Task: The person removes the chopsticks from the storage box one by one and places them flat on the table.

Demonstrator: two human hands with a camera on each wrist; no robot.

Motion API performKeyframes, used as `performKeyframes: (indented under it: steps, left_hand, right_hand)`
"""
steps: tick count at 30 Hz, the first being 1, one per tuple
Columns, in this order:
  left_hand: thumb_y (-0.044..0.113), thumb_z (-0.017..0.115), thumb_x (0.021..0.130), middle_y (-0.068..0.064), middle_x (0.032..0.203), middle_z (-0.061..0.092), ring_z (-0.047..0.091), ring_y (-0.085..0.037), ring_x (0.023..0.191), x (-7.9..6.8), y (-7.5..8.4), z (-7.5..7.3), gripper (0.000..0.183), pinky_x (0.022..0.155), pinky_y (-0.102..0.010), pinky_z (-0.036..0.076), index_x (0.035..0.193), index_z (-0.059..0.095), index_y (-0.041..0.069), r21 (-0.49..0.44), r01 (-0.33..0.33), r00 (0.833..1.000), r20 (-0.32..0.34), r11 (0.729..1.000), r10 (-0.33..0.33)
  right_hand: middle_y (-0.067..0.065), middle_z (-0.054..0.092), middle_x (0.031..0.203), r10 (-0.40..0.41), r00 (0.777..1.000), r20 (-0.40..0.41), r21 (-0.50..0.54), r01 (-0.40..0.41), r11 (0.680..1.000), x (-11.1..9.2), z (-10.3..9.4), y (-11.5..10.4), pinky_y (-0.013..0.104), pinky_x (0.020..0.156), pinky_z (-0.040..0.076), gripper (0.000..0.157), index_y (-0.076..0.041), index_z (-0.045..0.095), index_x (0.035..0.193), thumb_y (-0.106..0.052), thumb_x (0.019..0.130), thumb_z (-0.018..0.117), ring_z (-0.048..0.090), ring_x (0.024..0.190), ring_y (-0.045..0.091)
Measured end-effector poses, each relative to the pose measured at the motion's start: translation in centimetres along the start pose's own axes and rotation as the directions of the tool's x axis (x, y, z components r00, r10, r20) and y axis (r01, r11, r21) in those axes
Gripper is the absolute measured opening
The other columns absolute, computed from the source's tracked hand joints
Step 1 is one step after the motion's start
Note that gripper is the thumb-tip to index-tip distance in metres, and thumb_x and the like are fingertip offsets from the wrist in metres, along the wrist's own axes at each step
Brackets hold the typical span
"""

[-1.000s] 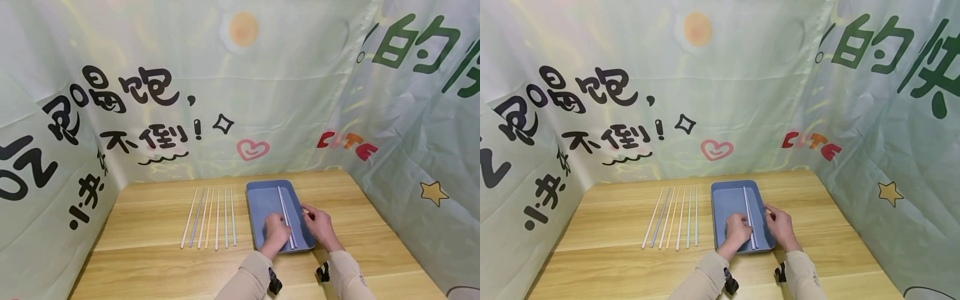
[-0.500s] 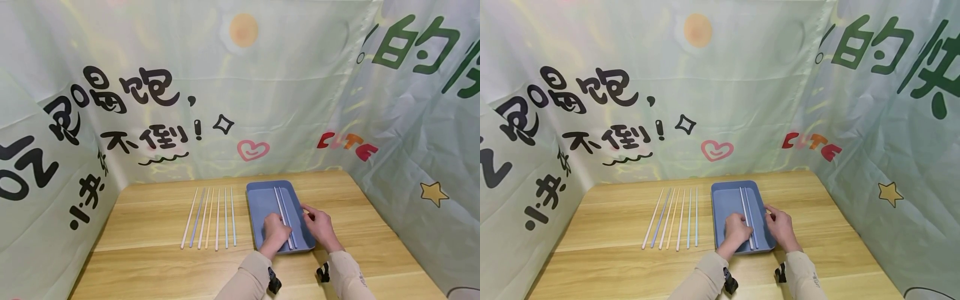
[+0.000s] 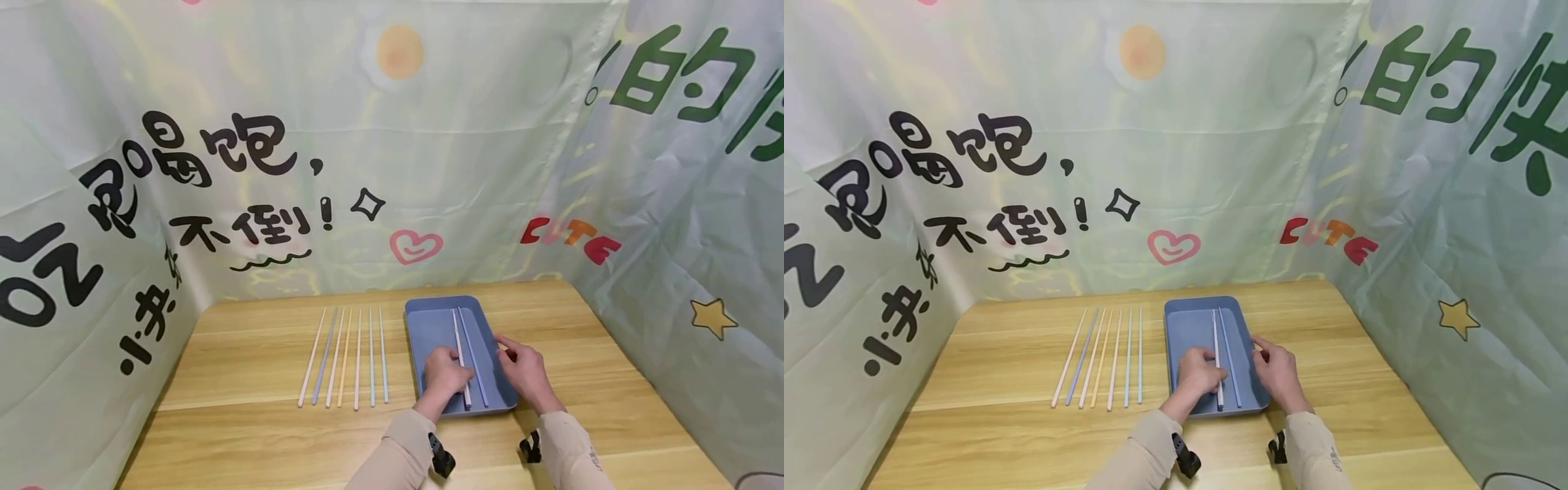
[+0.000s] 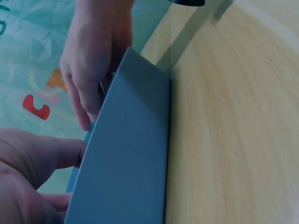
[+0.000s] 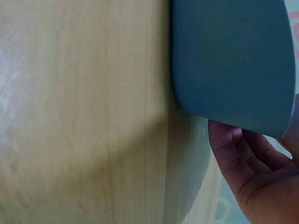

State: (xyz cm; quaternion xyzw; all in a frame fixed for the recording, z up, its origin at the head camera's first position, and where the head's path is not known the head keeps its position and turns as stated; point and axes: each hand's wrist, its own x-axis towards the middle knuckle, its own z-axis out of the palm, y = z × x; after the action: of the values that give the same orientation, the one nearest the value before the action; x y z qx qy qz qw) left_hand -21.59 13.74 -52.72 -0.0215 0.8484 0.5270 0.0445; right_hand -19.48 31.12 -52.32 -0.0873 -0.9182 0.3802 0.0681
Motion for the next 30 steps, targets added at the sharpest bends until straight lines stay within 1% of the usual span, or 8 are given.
performKeyframes:
  steps: [5, 11, 15, 17, 22, 26, 28, 30]
  left_hand:
    - [0.002, 0.088, 0.074, -0.001, 0.069, 0.070, 0.066, -0.011, 0.050, -0.7, 0.3, -0.9, 0.029, 0.048, -0.025, 0.057, 0.101, 0.076, 0.002, -0.115, 0.026, 0.997, 0.075, 0.993, -0.017]
    - [-0.003, 0.080, 0.076, 0.000, 0.077, 0.069, 0.062, -0.010, 0.051, -1.5, 1.2, -2.8, 0.035, 0.048, -0.023, 0.057, 0.110, 0.076, 0.003, -0.229, 0.054, 0.989, 0.146, 0.972, -0.020]
    - [-0.005, 0.077, 0.078, -0.002, 0.081, 0.068, 0.061, -0.011, 0.053, -1.4, 1.1, -3.9, 0.037, 0.049, -0.024, 0.057, 0.114, 0.075, 0.004, -0.288, 0.048, 0.986, 0.167, 0.956, 0.001]
    - [-0.005, 0.076, 0.078, -0.003, 0.083, 0.068, 0.061, -0.011, 0.053, -1.3, 0.9, -4.5, 0.037, 0.050, -0.024, 0.058, 0.114, 0.075, 0.004, -0.307, 0.041, 0.986, 0.167, 0.951, 0.011]
    - [-0.005, 0.073, 0.077, -0.005, 0.085, 0.069, 0.062, -0.012, 0.055, -0.8, -0.2, -6.2, 0.040, 0.052, -0.025, 0.060, 0.116, 0.075, 0.001, -0.349, 0.035, 0.986, 0.166, 0.936, 0.026]
    - [-0.006, 0.070, 0.076, -0.005, 0.084, 0.069, 0.060, -0.011, 0.057, -0.3, -1.0, -7.8, 0.043, 0.051, -0.023, 0.057, 0.119, 0.074, -0.003, -0.392, 0.040, 0.985, 0.170, 0.919, 0.030]
    - [-0.007, 0.069, 0.076, -0.005, 0.085, 0.069, 0.060, -0.011, 0.058, -0.1, -1.2, -8.6, 0.045, 0.050, -0.022, 0.056, 0.120, 0.073, -0.003, -0.408, 0.046, 0.985, 0.171, 0.912, 0.027]
    - [-0.007, 0.067, 0.076, -0.006, 0.086, 0.069, 0.060, -0.011, 0.059, 0.1, -1.5, -9.4, 0.046, 0.051, -0.021, 0.055, 0.122, 0.072, -0.004, -0.416, 0.054, 0.984, 0.176, 0.908, 0.022]
  right_hand:
    - [0.016, 0.068, 0.094, -0.006, 1.000, -0.003, -0.004, 0.006, 1.000, 0.0, 0.0, 0.1, 0.023, 0.057, 0.046, 0.042, 0.000, 0.061, 0.145, -0.009, 0.104, 0.059, 0.056, 0.075, 0.019]
    - [0.016, 0.069, 0.094, -0.018, 1.000, -0.008, -0.008, 0.018, 1.000, 0.2, 0.0, 0.1, 0.023, 0.058, 0.046, 0.042, 0.000, 0.061, 0.145, -0.009, 0.104, 0.059, 0.056, 0.075, 0.019]
    - [0.015, 0.067, 0.094, -0.018, 1.000, 0.006, -0.010, 0.018, 1.000, 0.1, -0.1, 0.2, 0.024, 0.058, 0.046, 0.042, 0.001, 0.060, 0.145, -0.010, 0.104, 0.058, 0.056, 0.077, 0.020]
    - [0.015, 0.066, 0.094, -0.012, 1.000, 0.015, -0.010, 0.012, 1.000, 0.1, -0.1, 0.2, 0.024, 0.058, 0.046, 0.043, 0.000, 0.060, 0.146, -0.011, 0.105, 0.058, 0.055, 0.077, 0.021]
    - [0.015, 0.066, 0.096, -0.003, 1.000, 0.024, -0.013, 0.003, 1.000, 0.1, -0.1, 0.2, 0.024, 0.059, 0.046, 0.043, 0.000, 0.059, 0.147, -0.011, 0.105, 0.057, 0.056, 0.079, 0.021]
    - [0.015, 0.066, 0.097, 0.008, 1.000, 0.026, -0.020, -0.008, 1.000, 0.0, 0.0, 0.2, 0.024, 0.059, 0.046, 0.044, -0.001, 0.058, 0.148, -0.011, 0.105, 0.057, 0.056, 0.079, 0.022]
    - [0.014, 0.066, 0.096, 0.002, 1.000, 0.024, -0.022, -0.001, 1.000, 0.1, 0.1, 0.2, 0.024, 0.059, 0.046, 0.044, -0.001, 0.059, 0.147, -0.011, 0.105, 0.057, 0.056, 0.079, 0.021]
    - [0.014, 0.067, 0.094, -0.024, 1.000, 0.001, -0.027, 0.024, 0.999, 0.1, 0.1, 0.3, 0.024, 0.059, 0.046, 0.042, 0.000, 0.061, 0.145, -0.010, 0.104, 0.058, 0.056, 0.077, 0.020]
